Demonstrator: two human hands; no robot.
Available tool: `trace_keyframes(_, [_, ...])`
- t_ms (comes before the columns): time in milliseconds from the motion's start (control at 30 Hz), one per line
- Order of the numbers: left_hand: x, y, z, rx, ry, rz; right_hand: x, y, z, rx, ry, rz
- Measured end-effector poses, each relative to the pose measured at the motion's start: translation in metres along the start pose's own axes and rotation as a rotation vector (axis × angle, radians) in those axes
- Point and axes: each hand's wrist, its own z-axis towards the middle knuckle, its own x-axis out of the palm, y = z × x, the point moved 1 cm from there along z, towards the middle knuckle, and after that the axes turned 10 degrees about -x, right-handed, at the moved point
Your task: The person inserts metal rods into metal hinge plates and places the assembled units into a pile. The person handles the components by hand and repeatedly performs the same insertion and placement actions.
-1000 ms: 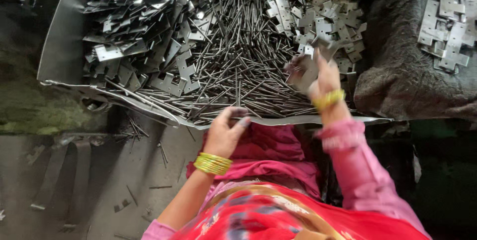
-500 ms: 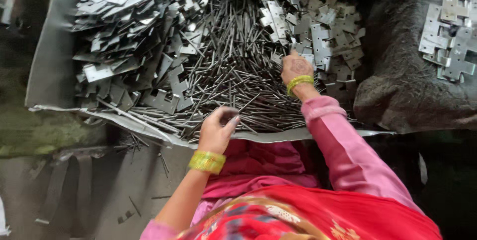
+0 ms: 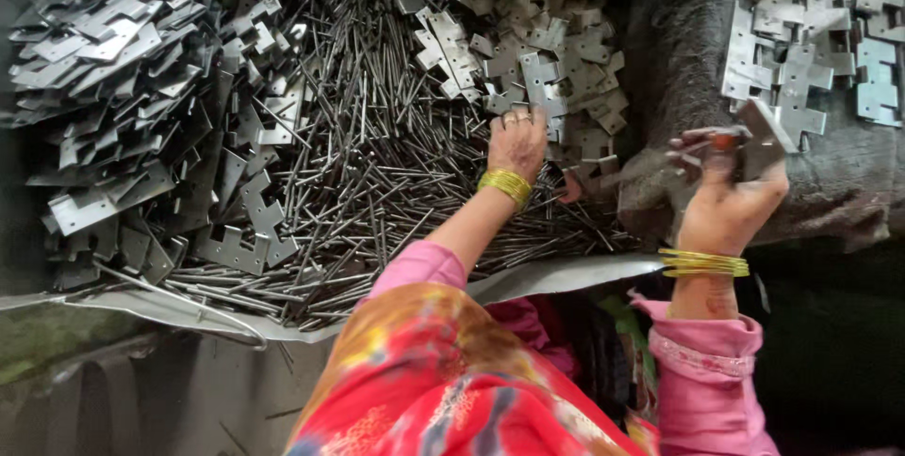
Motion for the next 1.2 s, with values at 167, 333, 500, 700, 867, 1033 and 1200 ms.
trace_keyframes(167, [-0.021,0.038,-0.006,-0.220,0.316,-0.074,0.014,-0.014,-0.056,0.987,-0.148,0.660])
trace_keyframes(333, [-0.022,0.044,-0.024,-0.062,0.028,-0.038,0.053,-0.002,-0.117,1.328,-0.133,0.895])
trace_keyframes(500, [0.014,0.015,-0.012,-0.197,0.100,0.056,0.036,0.017,-0.130,1.208,-0.143,0.974])
trace_keyframes(700, [-0.034,0.052,-0.007,-0.344,0.248,-0.262,0.016,-0.005,-0.126,1.184,-0.024,0.767])
trace_keyframes(867, [-0.170,0.100,-0.036,-0.011,0.107,-0.345,0.054,-0.015,-0.132,1.111,0.095,0.828])
trace_keyframes(1033, [-0.272,0.093,-0.064,0.058,0.394,-0.256,0.102,0.034,-0.133,1.302,0.237,0.990])
trace_keyframes(1200, [-0.273,0.083,-0.099,-0.027,0.242,-0.452,0.123,0.086,-0.154,1.482,0.403,1.099])
